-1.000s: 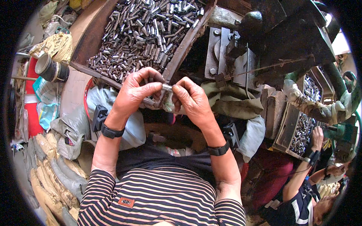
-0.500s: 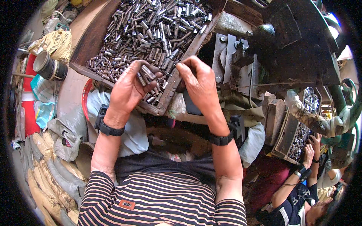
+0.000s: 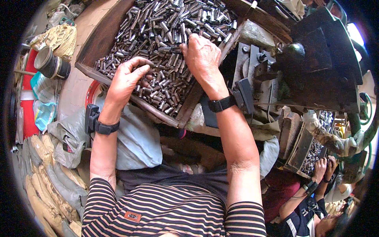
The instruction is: Assembling small metal pins or components using a mechanical press.
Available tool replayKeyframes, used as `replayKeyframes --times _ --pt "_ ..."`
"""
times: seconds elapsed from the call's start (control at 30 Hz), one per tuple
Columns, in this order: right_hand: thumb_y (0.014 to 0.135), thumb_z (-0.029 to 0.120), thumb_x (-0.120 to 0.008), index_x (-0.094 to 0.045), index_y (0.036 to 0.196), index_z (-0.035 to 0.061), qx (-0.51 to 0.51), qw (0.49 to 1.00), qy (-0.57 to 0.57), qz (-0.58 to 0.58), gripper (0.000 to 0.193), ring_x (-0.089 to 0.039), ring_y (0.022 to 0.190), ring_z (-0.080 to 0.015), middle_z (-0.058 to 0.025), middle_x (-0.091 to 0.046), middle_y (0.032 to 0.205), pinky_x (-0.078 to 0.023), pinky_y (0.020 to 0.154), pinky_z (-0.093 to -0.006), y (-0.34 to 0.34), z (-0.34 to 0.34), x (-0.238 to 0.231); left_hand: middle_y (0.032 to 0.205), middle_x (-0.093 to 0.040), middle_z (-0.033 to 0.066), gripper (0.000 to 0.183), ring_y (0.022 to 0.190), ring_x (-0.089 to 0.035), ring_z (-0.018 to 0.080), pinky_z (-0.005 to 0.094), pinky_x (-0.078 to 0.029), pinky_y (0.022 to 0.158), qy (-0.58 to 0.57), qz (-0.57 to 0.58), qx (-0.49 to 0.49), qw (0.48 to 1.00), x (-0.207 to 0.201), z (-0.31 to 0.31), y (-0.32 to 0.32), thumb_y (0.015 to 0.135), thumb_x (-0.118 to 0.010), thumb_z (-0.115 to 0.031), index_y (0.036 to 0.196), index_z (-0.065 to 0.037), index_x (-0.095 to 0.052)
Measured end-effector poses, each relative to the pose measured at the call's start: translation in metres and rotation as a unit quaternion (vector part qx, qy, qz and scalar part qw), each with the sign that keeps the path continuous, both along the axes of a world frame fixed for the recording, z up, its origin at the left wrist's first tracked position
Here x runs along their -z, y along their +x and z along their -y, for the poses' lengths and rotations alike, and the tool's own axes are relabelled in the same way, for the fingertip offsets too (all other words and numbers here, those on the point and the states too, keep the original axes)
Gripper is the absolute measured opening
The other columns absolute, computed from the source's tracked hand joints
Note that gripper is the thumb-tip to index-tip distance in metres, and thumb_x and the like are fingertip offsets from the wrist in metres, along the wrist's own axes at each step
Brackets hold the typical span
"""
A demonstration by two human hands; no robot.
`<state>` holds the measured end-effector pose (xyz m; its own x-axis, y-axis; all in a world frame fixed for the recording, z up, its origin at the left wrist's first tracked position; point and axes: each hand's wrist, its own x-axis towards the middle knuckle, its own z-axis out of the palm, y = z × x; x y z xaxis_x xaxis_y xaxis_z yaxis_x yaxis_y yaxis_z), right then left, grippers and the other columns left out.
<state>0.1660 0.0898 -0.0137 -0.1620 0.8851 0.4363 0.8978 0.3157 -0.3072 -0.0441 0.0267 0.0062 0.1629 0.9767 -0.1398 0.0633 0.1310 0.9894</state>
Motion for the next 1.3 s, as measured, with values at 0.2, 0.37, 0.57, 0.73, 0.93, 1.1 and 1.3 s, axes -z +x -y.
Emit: replayKeyframes --times 0.2,0.37,0.57,0.73,0.93,1.1,1.3 --pt "0.082 0.028 -0.063 -0.059 0.087 0.0048 0.020 0.999 -0.030 -0.024 0.024 -0.063 0.079 -0.0345 -0.0149 -0.064 0.081 -0.050 0.069 -0.0441 -0.002 -0.003 0.001 0.079 -0.064 0.0096 0.019 0.071 -0.061 0.0154 0.0278 -0.049 0.063 0.091 -0.179 0.049 0.979 0.010 -0.009 -0.003 0.085 -0.058 -0.015 0.094 0.002 -0.062" --pt "0.081 0.022 -0.064 -0.059 0.087 0.0031 -0.035 0.994 -0.027 -0.100 0.021 -0.064 0.075 -0.0347 -0.0168 -0.064 0.077 -0.050 0.067 -0.0430 0.009 0.016 -0.016 0.082 -0.063 0.0126 0.016 0.076 -0.061 0.0237 0.0341 -0.047 0.072 0.273 -0.365 0.097 0.885 0.013 -0.012 0.004 0.082 -0.060 -0.011 0.094 0.000 -0.062" --pt "0.077 0.013 -0.067 -0.058 0.085 0.0001 -0.069 0.981 -0.071 -0.168 0.018 -0.064 0.072 -0.0337 -0.0178 -0.063 0.075 -0.050 0.064 -0.0389 0.028 0.059 -0.034 0.084 -0.059 0.0148 0.017 0.083 -0.059 0.0341 0.0424 -0.047 0.072 0.289 -0.464 0.164 0.821 0.006 -0.010 0.029 0.080 -0.063 -0.016 0.090 -0.003 -0.060" --pt "0.075 0.008 -0.068 -0.058 0.084 -0.0022 -0.095 0.955 -0.138 -0.245 0.017 -0.064 0.067 -0.0320 -0.0194 -0.062 0.073 -0.049 0.059 -0.0352 0.037 0.092 -0.040 0.084 -0.059 0.0156 0.012 0.080 -0.062 0.0346 0.0451 -0.050 0.069 0.297 -0.606 0.237 0.699 0.002 -0.012 0.044 0.081 -0.058 -0.016 0.082 -0.004 -0.059" --pt "0.077 0.009 -0.068 -0.059 0.088 -0.0030 -0.093 0.940 -0.174 -0.279 0.018 -0.065 0.067 -0.0282 -0.0197 -0.062 0.074 -0.049 0.060 -0.0330 0.044 0.121 -0.039 0.084 -0.059 0.0159 0.012 0.078 -0.062 0.0352 0.0451 -0.050 0.068 0.294 -0.632 0.264 0.667 0.002 -0.012 0.048 0.081 -0.053 -0.012 0.080 -0.004 -0.061" --pt "0.080 0.011 -0.067 -0.059 0.089 -0.0031 -0.082 0.926 -0.206 -0.306 0.019 -0.065 0.069 -0.0290 -0.0195 -0.063 0.077 -0.050 0.062 -0.0334 0.042 0.133 -0.034 0.084 -0.059 0.0161 0.011 0.080 -0.062 0.0343 0.0445 -0.050 0.069 0.300 -0.610 0.232 0.695 0.008 -0.009 0.045 0.080 -0.054 -0.012 0.084 -0.004 -0.060" --pt "0.080 0.013 -0.064 -0.059 0.090 -0.0040 -0.107 0.894 -0.268 -0.344 0.021 -0.064 0.068 -0.0294 -0.0193 -0.063 0.076 -0.050 0.063 -0.0337 0.043 0.135 -0.028 0.077 -0.062 0.0081 0.019 0.074 -0.061 0.0155 0.0296 -0.049 0.067 0.180 -0.305 0.168 0.920 -0.005 -0.002 0.028 0.083 -0.060 -0.015 0.097 -0.001 -0.059"
